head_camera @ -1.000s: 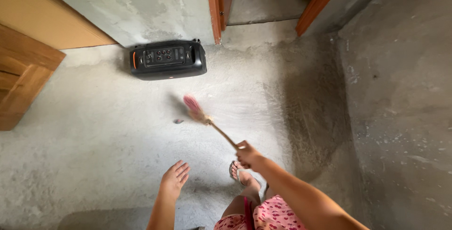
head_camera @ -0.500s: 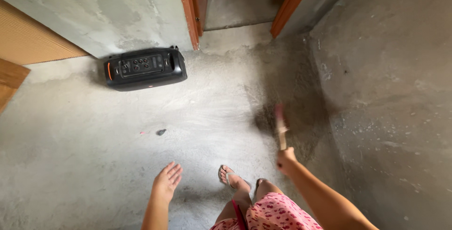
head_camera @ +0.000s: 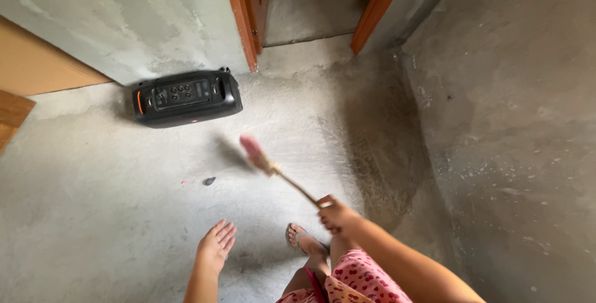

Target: The person holds a plastic bag and a broom by hand, then sweeps debris across the concrete floors of multiple rooms and hallways.

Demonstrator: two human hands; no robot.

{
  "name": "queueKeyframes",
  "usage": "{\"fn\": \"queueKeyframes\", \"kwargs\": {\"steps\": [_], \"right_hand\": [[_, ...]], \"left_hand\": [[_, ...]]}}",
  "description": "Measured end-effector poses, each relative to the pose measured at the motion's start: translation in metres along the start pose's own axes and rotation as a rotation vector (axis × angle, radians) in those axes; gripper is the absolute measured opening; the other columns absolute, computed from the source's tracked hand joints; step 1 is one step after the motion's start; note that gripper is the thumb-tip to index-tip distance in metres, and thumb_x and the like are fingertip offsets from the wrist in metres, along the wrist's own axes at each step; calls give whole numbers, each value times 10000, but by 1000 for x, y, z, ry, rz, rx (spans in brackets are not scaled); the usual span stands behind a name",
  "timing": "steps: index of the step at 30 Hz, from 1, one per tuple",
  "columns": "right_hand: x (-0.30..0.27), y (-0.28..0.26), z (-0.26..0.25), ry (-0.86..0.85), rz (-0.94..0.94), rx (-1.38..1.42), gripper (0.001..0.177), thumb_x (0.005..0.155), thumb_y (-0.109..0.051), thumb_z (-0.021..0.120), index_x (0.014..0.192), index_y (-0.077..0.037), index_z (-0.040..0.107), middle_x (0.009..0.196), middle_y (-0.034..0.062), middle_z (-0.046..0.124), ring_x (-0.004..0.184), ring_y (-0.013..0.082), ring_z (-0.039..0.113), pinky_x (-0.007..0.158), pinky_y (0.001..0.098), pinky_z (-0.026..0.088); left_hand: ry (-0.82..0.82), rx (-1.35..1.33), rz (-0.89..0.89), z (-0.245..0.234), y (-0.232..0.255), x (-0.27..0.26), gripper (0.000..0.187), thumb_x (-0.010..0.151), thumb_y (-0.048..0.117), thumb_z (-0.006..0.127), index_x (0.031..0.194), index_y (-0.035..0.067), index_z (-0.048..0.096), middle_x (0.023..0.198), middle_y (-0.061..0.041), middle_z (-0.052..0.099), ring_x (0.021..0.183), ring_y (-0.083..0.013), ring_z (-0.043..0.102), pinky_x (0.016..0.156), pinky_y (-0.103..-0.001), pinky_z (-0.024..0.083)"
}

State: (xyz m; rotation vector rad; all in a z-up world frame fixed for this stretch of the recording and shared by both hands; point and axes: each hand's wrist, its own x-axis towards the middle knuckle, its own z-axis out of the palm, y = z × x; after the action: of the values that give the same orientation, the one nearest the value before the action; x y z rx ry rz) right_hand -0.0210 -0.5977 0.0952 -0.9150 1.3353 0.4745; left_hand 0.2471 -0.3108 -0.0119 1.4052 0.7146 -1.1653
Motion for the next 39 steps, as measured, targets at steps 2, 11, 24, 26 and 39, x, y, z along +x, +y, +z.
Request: {"fn": "queueKeyframes", "kwargs": {"steps": [2, 11, 24, 26, 39], "right_hand": [[-11, 1, -48, 36, -90, 88, 316, 967, -134, 607, 1267, -227, 576, 707, 11, 584, 499, 99, 449, 407, 264, 302], [83, -32, -286, 469, -235, 28, 104, 961, -103, 597, 1052, -149, 576, 673, 56, 513, 486, 167, 464, 383, 346, 320], [163, -206, -456, 792, -89, -693, 545, 949, -58, 570, 1455, -207, 433, 1200, 226, 680, 1072, 391, 683, 807, 490, 569], [189, -218, -464, 734, -104, -660, 477, 965, -79, 576, 1416, -171, 452, 1129, 204, 670, 970, 360, 674, 718, 471, 556], [106, -200, -544, 510, -156, -712, 467, 926, -90, 624, 1362, -246, 565, 778, 151, 617, 570, 250, 540, 468, 378, 390]], "left_hand": [[-16, 9, 1, 8, -3, -1, 408, 1065, 258, 454, 1407, 64, 562, 1413, -136, 628, 1286, -271, 598, 1095, -400, 426], [-29, 3, 23, 41, 0, -2, 447, 1072, 230, 412, 1452, 17, 513, 1462, -169, 589, 1337, -306, 571, 1124, -407, 422], [32, -41, -54, 153, 39, 26, 492, 1097, 244, 303, 1518, 11, 405, 1518, -208, 510, 1407, -324, 490, 1147, -429, 383], [25, -11, -28, 179, 44, 31, 494, 1096, 244, 305, 1518, 6, 400, 1510, -213, 517, 1401, -327, 501, 1145, -430, 393], [-35, 17, 106, 265, 68, 12, 522, 1078, 291, 356, 1499, -4, 444, 1468, -198, 568, 1357, -308, 551, 1113, -419, 426]]}}
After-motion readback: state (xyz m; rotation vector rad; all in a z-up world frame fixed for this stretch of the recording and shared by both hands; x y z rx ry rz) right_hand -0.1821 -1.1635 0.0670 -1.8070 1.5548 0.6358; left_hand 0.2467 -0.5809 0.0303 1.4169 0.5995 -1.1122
